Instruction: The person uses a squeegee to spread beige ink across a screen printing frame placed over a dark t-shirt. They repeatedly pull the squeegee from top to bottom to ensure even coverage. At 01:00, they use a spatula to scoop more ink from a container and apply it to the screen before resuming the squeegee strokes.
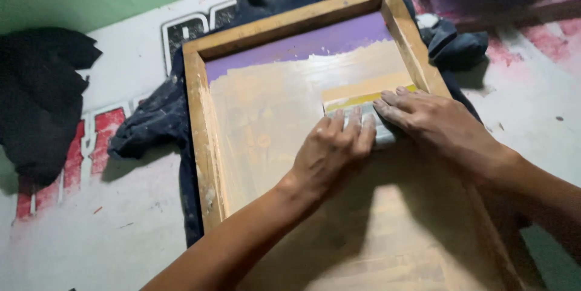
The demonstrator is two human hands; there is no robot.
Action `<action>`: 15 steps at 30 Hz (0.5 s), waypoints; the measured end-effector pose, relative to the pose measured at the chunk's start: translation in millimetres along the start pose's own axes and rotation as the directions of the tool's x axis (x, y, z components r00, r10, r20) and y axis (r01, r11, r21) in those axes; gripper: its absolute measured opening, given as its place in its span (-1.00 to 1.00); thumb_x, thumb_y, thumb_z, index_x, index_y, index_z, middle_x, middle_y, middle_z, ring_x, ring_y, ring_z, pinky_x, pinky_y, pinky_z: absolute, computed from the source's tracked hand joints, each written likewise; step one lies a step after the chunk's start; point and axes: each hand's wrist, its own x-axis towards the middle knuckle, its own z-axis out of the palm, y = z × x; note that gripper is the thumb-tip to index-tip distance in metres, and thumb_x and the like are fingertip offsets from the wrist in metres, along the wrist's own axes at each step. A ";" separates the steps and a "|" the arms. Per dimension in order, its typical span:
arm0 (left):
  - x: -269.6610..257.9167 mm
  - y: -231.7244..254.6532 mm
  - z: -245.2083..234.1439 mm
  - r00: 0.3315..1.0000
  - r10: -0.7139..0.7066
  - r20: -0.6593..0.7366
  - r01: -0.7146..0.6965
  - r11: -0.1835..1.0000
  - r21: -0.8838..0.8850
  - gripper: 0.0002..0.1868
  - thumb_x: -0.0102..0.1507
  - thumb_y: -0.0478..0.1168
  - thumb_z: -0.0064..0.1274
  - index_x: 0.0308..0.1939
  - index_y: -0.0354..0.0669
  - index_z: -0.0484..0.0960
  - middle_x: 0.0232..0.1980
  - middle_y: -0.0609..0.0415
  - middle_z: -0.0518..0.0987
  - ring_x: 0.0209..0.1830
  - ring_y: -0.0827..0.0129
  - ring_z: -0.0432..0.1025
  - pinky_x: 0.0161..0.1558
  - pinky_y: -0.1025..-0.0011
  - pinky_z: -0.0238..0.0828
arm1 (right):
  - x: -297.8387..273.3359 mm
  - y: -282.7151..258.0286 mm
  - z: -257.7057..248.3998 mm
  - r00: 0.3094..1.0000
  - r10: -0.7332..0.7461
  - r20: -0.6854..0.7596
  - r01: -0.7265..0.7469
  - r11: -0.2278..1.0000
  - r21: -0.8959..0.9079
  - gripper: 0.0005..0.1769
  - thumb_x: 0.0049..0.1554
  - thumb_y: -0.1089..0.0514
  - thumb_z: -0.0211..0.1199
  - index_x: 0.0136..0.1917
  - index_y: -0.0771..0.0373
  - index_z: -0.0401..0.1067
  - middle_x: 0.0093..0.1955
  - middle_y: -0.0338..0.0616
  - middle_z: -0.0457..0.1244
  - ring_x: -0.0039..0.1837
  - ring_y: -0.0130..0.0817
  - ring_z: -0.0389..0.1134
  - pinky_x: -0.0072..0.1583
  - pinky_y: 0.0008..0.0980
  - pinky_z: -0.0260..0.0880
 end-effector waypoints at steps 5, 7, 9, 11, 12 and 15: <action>-7.6 63.0 -84.2 0.994 -0.023 0.109 0.046 0.977 -0.207 -0.86 0.34 -0.30 -0.05 -0.20 -0.26 0.62 -0.11 -0.44 0.66 -0.35 -0.05 0.49 -0.33 0.16 0.36 | -69.7 -43.1 -20.4 0.997 -0.049 0.057 0.043 0.993 0.107 -0.36 0.05 0.16 0.14 0.43 0.07 0.35 0.47 -0.09 0.25 0.38 -0.20 0.34 0.29 -0.23 0.36; -0.7 64.8 -104.0 0.988 -0.009 0.155 0.054 0.956 -0.287 -0.79 0.36 -0.24 -0.08 -0.35 -0.17 0.56 -0.11 -0.43 0.65 -0.45 0.02 0.41 -0.40 0.18 0.26 | -78.8 -49.1 -35.0 0.989 -0.070 0.130 0.052 0.989 0.138 -0.31 -0.02 0.20 0.17 0.42 0.05 0.36 0.46 -0.15 0.25 0.34 -0.23 0.36 0.23 -0.24 0.40; 20.6 45.5 -113.8 0.737 0.115 0.666 0.271 0.852 -0.448 -0.49 0.47 0.20 -0.24 -0.04 -0.21 0.49 -0.41 0.04 0.57 -0.58 0.20 0.48 -0.41 0.12 0.49 | -59.4 -40.1 -59.3 0.867 0.016 0.498 -0.165 0.952 0.257 -0.20 0.01 0.26 0.21 0.50 -0.23 0.31 0.45 -0.35 0.28 0.19 -0.15 0.51 0.06 -0.01 0.57; 37.2 22.9 -100.2 0.780 0.048 0.624 0.261 0.882 -0.394 -0.52 0.46 0.19 -0.23 -0.02 -0.18 0.46 -0.44 0.07 0.54 -0.62 0.23 0.44 -0.45 0.11 0.46 | -23.5 -29.5 -78.9 0.868 0.115 0.483 -0.244 0.946 0.213 -0.27 0.04 0.16 0.23 0.46 -0.34 0.34 0.28 -0.41 0.38 0.06 -0.25 0.55 0.02 -0.12 0.61; 44.7 10.8 -93.8 0.815 -0.040 0.578 0.276 0.903 -0.328 -0.55 0.45 0.18 -0.21 0.00 -0.15 0.44 -0.47 0.10 0.52 -0.65 0.27 0.41 -0.49 0.10 0.43 | -2.3 -23.1 -88.5 0.862 0.190 0.470 -0.302 0.937 0.175 -0.34 0.07 0.07 0.24 0.42 -0.44 0.37 0.11 -0.47 0.49 -0.08 -0.36 0.59 -0.03 -0.23 0.65; 58.1 -33.9 -54.7 0.922 -0.154 0.355 0.230 0.957 -0.180 -0.64 0.45 0.11 -0.17 -0.07 -0.11 0.43 -0.39 -0.02 0.58 -0.55 0.05 0.45 -0.44 0.05 0.36 | 54.1 -3.2 -87.8 0.924 0.281 0.261 -0.288 0.958 -0.010 -0.47 0.12 0.13 0.20 0.31 -0.38 0.45 -0.04 -0.46 0.45 -0.28 -0.45 0.45 -0.32 -0.40 0.42</action>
